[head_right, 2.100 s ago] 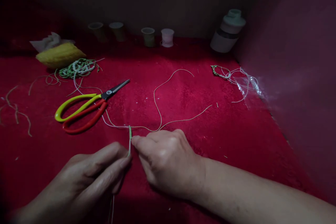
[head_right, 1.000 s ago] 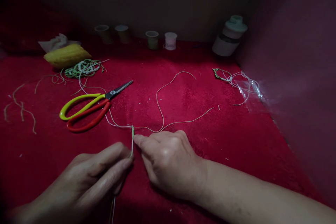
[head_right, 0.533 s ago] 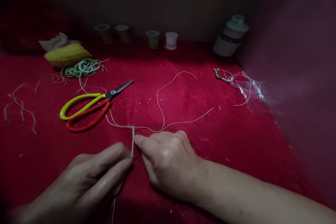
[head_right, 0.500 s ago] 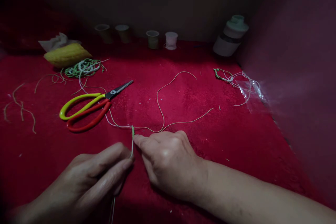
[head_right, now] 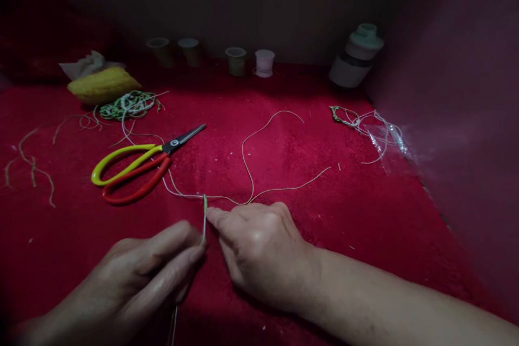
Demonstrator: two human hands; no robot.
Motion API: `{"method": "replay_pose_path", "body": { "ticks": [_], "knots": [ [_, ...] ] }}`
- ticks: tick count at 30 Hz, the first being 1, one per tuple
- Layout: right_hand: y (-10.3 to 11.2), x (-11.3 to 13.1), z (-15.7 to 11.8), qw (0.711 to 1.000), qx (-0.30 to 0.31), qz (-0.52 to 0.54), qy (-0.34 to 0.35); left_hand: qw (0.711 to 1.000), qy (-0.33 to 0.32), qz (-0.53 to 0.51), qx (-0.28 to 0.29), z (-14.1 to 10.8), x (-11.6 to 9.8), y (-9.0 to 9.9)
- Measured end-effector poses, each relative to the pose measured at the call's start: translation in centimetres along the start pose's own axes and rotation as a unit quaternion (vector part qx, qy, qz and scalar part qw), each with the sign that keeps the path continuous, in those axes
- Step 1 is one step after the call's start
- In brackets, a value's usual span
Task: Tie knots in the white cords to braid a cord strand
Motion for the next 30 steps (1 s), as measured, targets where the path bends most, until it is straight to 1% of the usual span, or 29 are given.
{"method": "replay_pose_path", "body": {
  "ticks": [10,18,23,30],
  "knots": [
    [-0.11,-0.08,0.10,1.000,0.002,-0.004,-0.004,1.000,-0.007,0.017,0.001,0.10,-0.57,0.12],
    [-0.03,-0.10,0.02,1.000,-0.004,0.002,-0.004,1.000,-0.009,0.009,-0.002,-0.03,0.01,-0.05],
    [-0.18,-0.10,0.08,1.000,0.002,-0.002,-0.003,1.000,-0.024,0.007,-0.014,-0.02,-0.19,-0.02],
    [-0.22,-0.05,0.15,1.000,0.003,-0.008,0.000,1.000,-0.026,0.011,-0.014,0.06,-0.41,0.14]
  ]
}}
Point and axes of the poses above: each hand's wrist, its own z-axis towards the middle knuckle, its own y-axis out of the back of the hand, x = y × z, the point moved 8 cm from there along z, towards the middle knuckle, and after that the axes turned 12 degrees about y, right-handed, at the moved point
